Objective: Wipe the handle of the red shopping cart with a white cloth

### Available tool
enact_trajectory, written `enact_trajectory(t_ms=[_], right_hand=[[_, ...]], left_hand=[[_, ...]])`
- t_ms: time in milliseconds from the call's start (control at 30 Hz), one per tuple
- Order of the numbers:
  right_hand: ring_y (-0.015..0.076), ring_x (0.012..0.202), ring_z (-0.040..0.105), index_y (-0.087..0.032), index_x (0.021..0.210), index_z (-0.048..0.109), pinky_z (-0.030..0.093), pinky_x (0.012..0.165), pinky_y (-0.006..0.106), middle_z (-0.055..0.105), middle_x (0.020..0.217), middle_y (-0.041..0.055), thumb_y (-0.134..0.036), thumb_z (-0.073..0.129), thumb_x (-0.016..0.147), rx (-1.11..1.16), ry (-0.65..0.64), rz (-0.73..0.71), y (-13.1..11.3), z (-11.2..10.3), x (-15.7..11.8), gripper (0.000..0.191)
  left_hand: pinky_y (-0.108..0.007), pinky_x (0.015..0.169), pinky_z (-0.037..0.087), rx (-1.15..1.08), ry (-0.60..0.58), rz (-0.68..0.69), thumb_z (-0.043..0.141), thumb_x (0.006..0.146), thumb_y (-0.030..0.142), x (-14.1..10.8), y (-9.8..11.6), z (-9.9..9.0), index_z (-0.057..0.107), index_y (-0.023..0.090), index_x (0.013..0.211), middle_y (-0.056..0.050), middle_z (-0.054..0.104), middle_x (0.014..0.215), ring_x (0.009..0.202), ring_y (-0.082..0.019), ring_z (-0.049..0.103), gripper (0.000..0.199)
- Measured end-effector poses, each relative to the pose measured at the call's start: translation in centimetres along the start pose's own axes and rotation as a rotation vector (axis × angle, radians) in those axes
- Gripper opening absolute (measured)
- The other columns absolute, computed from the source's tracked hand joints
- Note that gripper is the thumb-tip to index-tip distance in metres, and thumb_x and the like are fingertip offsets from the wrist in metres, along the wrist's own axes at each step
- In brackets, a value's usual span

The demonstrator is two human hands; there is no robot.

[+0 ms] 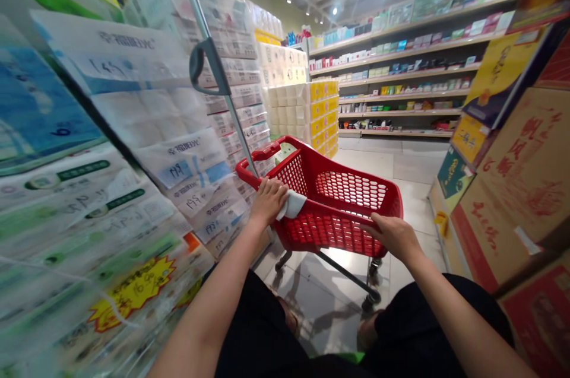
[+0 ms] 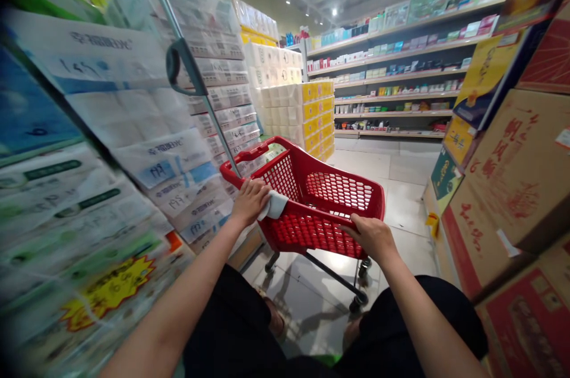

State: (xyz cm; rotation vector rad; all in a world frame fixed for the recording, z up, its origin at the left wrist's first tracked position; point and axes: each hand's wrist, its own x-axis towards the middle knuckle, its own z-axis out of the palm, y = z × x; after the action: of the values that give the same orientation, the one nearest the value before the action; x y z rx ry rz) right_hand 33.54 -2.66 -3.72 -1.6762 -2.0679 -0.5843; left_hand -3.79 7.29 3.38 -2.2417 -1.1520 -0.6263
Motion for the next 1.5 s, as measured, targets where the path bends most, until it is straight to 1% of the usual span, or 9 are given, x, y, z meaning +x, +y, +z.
enact_trajectory(t_ms=[167, 500, 667, 733, 800, 933, 1267, 1367, 1500], right_hand=[[0.0184, 0.061, 0.060, -0.022, 0.081, 0.056, 0.023, 0.055, 0.028, 0.068, 0.069, 0.0033, -0.059, 0.036, 0.096, -0.022, -0.027, 0.019, -1.0, -0.4, 0.0, 0.044], [0.0197, 0.063, 0.061, -0.022, 0.085, 0.056, 0.024, 0.056, 0.029, 0.069, 0.074, 0.0041, -0.051, 0.042, 0.096, -0.006, -0.041, 0.093, -4.2, -1.2, -0.2, 0.035], [0.0213, 0.062, 0.061, -0.021, 0.095, 0.054, 0.028, 0.055, 0.030, 0.068, 0.076, 0.0045, -0.037, 0.046, 0.093, 0.043, -0.100, 0.158, -4.9, -1.8, 0.0, 0.018], [0.0226, 0.068, 0.063, -0.019, 0.109, 0.051, 0.035, 0.058, 0.031, 0.069, 0.085, 0.0065, -0.031, 0.048, 0.089, 0.118, -0.071, 0.179, -4.8, -2.0, 0.1, 0.023], [0.0255, 0.085, 0.065, -0.016, 0.127, 0.042, 0.042, 0.067, 0.033, 0.067, 0.107, 0.0118, -0.023, 0.050, 0.083, 0.212, -0.006, 0.149, -4.6, -2.0, 0.1, 0.045], [0.0299, 0.115, 0.056, -0.017, 0.143, 0.027, 0.047, 0.083, 0.038, 0.049, 0.137, 0.0170, -0.015, 0.050, 0.072, 0.305, 0.061, 0.047, -4.3, -1.9, 0.1, 0.075], [0.0271, 0.101, 0.062, -0.020, 0.150, 0.021, 0.048, 0.083, 0.040, 0.050, 0.139, 0.0149, -0.031, 0.056, 0.078, 0.398, -0.045, 0.008, -6.9, -3.3, -0.5, 0.080], [0.0273, 0.104, 0.061, -0.023, 0.145, 0.033, 0.043, 0.095, 0.045, 0.063, 0.124, 0.0103, -0.047, 0.059, 0.081, 0.380, -0.111, -0.058, -5.5, -3.3, -0.4, 0.073], [0.0297, 0.116, 0.054, -0.028, 0.119, 0.059, 0.032, 0.105, 0.052, 0.067, 0.114, 0.0070, -0.066, 0.065, 0.072, 0.313, -0.153, -0.175, -1.8, -2.9, 0.2, 0.062]], left_hand=[[-0.056, 0.120, 0.015, -0.042, 0.061, -0.139, 0.039, 0.100, 0.036, 0.1, 1.8, 0.5, 0.059, 0.024, 0.111, -0.008, 0.057, 0.119, 0.128, -0.026, 0.041, 0.026], [-0.058, 0.119, 0.017, -0.271, 0.007, -0.066, 0.039, 0.099, 0.041, 0.6, 16.4, 2.6, 0.055, 0.023, 0.113, -0.007, 0.056, 0.110, 0.120, -0.026, 0.044, 0.028], [-0.056, 0.119, 0.018, -0.316, -0.005, -0.010, 0.037, 0.099, 0.040, 1.0, 19.4, 2.1, 0.054, 0.022, 0.115, -0.007, 0.056, 0.110, 0.118, -0.025, 0.045, 0.030], [-0.056, 0.118, 0.019, -0.319, -0.008, 0.010, 0.037, 0.099, 0.039, 1.3, 19.9, 1.9, 0.055, 0.021, 0.114, -0.007, 0.056, 0.109, 0.116, -0.025, 0.046, 0.029], [-0.055, 0.117, 0.021, -0.318, -0.006, 0.021, 0.039, 0.099, 0.039, 1.5, 20.4, 1.8, 0.055, 0.021, 0.113, -0.008, 0.056, 0.109, 0.115, -0.025, 0.047, 0.028], [-0.054, 0.117, 0.021, -0.342, -0.012, 0.008, 0.042, 0.097, 0.039, 1.7, 20.9, 1.9, 0.056, 0.020, 0.108, -0.008, 0.057, 0.109, 0.113, -0.025, 0.048, 0.026], [-0.045, 0.110, 0.023, -0.535, -0.136, 0.104, 0.047, 0.095, 0.040, 1.4, 16.0, 1.2, 0.061, 0.024, 0.091, 0.000, 0.060, 0.094, 0.100, -0.018, 0.052, 0.022], [-0.042, 0.102, 0.029, -0.554, -0.150, 0.103, 0.048, 0.094, 0.042, 0.7, 14.4, 0.9, 0.063, 0.024, 0.087, 0.001, 0.060, 0.090, 0.095, -0.018, 0.051, 0.024], [-0.039, 0.097, 0.030, -0.573, -0.157, 0.115, 0.050, 0.093, 0.044, 0.3, 13.4, 0.9, 0.064, 0.024, 0.084, 0.001, 0.061, 0.088, 0.093, -0.018, 0.050, 0.026]])
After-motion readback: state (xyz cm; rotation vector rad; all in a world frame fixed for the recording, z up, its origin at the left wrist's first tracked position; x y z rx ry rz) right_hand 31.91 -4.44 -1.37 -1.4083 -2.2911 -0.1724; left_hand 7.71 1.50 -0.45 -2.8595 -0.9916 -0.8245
